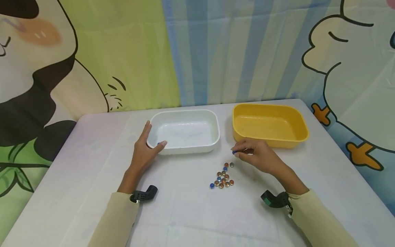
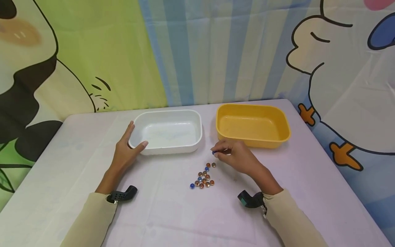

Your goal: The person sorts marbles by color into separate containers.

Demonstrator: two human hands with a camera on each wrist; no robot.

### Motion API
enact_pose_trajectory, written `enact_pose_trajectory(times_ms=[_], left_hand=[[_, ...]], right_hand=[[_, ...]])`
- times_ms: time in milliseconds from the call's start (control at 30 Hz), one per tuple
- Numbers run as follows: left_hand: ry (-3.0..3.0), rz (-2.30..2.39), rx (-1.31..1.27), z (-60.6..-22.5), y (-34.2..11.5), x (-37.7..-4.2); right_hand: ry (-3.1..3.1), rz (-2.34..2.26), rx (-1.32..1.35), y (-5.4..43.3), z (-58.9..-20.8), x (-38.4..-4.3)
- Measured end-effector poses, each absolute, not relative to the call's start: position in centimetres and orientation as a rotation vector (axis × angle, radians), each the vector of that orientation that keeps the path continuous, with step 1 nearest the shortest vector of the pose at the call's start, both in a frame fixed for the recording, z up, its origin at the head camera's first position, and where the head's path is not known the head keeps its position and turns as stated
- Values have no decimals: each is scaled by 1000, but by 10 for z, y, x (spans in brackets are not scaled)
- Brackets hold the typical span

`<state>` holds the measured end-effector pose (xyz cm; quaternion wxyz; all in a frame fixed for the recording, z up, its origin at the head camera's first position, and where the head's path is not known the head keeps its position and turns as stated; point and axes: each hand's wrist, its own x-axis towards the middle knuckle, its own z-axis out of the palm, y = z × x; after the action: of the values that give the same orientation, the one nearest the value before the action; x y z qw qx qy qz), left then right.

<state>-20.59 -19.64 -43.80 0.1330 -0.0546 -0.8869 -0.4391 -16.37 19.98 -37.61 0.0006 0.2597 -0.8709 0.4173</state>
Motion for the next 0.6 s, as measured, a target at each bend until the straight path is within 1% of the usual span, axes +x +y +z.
enact_pose_trajectory(times_ms=[400, 600], left_hand=[[-2573, -1260, -154, -438, -197, -205], [-2566, -1276, -163, -437, -196, -205]], right_hand=[[-2723, 1366, 759, 195, -370, -173], [-2702, 1408, 776, 189, -369, -179]])
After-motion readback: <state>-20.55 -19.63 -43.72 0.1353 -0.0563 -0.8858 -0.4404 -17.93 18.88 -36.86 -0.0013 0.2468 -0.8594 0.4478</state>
